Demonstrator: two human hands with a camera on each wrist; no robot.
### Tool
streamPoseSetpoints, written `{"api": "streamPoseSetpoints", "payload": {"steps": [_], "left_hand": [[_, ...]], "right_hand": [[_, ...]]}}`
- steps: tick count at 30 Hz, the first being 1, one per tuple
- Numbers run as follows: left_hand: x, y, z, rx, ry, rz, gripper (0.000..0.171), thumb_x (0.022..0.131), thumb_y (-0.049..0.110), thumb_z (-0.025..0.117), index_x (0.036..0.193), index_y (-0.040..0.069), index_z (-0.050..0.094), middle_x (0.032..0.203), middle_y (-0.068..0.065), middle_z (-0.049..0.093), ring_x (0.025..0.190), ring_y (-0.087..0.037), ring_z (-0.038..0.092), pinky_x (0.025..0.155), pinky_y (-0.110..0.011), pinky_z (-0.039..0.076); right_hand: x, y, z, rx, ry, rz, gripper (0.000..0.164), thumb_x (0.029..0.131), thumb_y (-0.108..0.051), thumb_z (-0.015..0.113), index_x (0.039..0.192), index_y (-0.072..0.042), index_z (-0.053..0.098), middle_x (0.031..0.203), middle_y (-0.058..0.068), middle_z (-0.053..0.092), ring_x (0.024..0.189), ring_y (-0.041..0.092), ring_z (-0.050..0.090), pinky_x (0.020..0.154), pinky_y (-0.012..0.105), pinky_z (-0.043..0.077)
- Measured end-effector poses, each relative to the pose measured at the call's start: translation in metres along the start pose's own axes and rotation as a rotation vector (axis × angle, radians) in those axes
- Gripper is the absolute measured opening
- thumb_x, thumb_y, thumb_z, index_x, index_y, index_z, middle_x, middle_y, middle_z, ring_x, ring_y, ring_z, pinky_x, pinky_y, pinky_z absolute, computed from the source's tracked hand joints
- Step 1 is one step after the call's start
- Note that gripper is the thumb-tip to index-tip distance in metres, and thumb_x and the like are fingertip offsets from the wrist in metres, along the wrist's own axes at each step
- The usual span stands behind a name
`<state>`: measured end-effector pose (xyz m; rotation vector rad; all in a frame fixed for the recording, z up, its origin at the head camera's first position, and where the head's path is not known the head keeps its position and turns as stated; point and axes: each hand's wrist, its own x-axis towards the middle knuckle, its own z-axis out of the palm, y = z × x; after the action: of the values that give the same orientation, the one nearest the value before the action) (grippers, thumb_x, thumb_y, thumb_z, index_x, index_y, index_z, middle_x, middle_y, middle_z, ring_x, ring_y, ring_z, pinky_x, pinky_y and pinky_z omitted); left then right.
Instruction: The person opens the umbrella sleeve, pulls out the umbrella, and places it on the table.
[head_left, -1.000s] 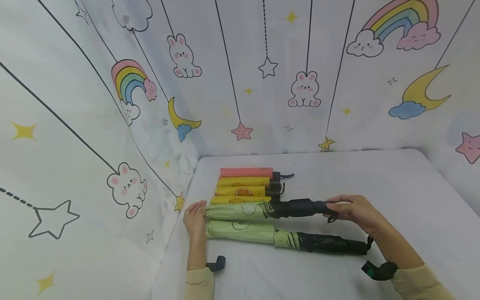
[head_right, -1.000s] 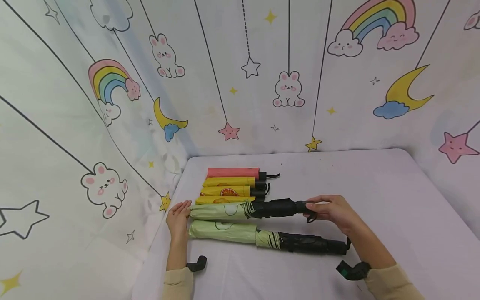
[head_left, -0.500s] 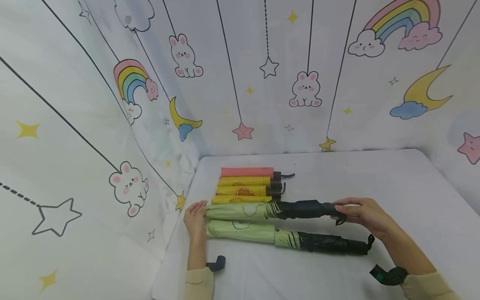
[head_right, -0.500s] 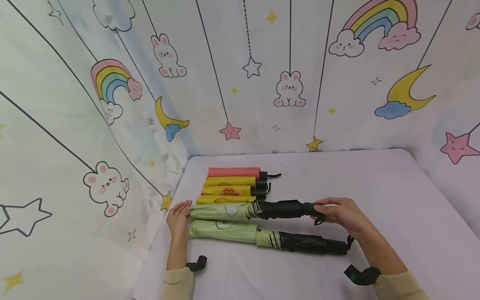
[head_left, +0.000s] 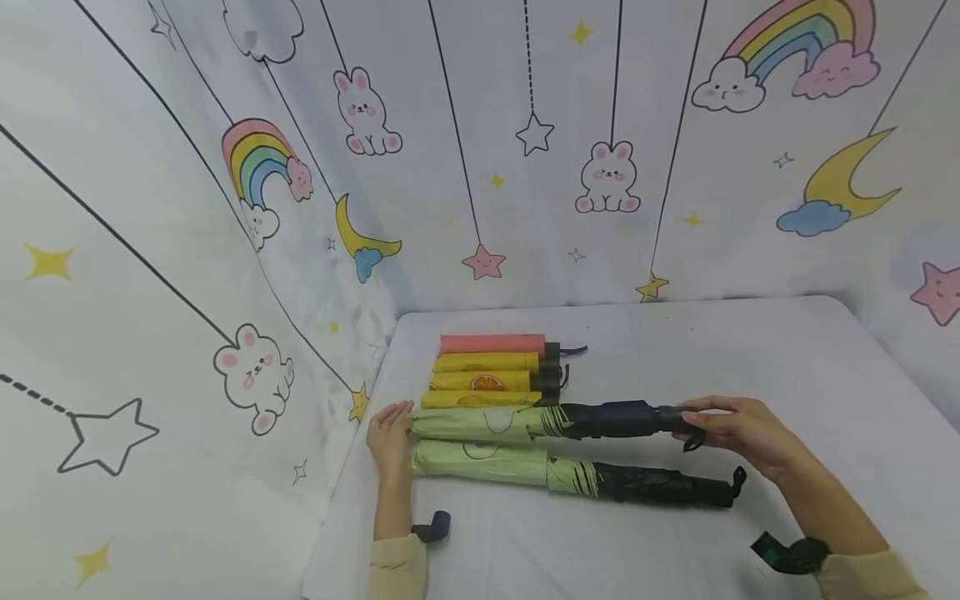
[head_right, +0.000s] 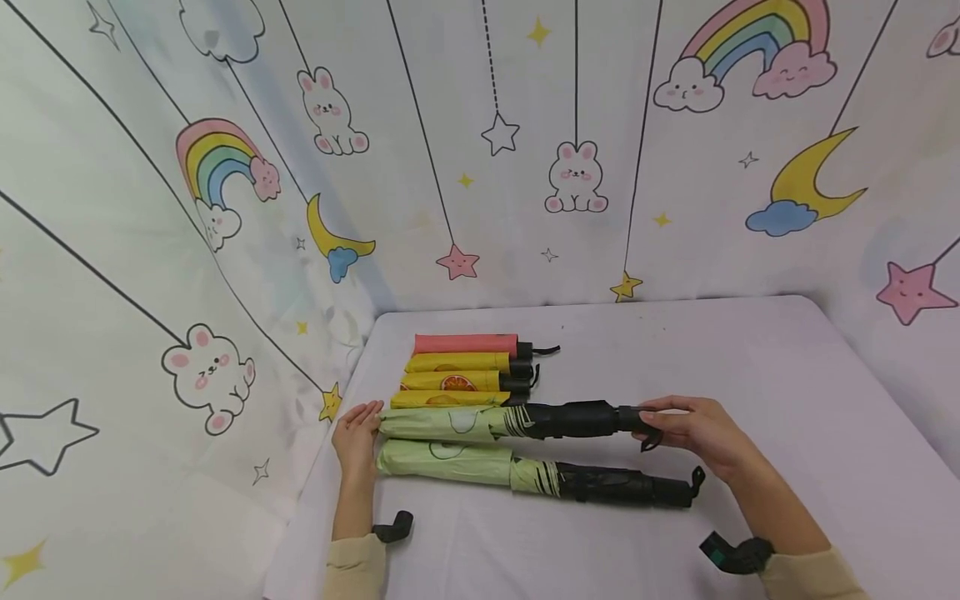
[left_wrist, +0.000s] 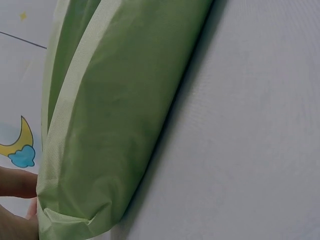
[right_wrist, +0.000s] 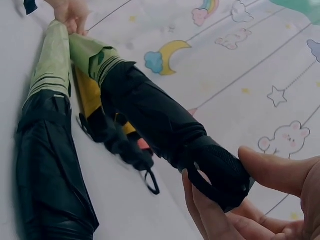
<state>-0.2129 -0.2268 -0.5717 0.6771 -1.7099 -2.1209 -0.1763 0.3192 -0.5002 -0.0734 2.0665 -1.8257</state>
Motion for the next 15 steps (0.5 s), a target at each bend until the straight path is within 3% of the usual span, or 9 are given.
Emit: {"api": "streamPoseSetpoints", "payload": {"steps": [15], "left_hand": [[-0.001, 0.0, 0.001, -0.001, 0.025, 0.003, 0.047, 0.096, -0.014, 0.056, 0.142, -0.011, 0.044, 0.139, -0.026, 0.062, 0.13, -0.033, 0.063, 0.101, -0.024, 0.056]], "right_hand": [[-0.006, 0.014, -0.018, 0.01, 0.01, 0.011, 0.029, 0.106, -0.016, 0.062, 0.131, -0.002, 0.07, 0.113, 0.001, 0.076, 0.102, 0.023, 0.077, 0.086, 0.024, 0.059]]}}
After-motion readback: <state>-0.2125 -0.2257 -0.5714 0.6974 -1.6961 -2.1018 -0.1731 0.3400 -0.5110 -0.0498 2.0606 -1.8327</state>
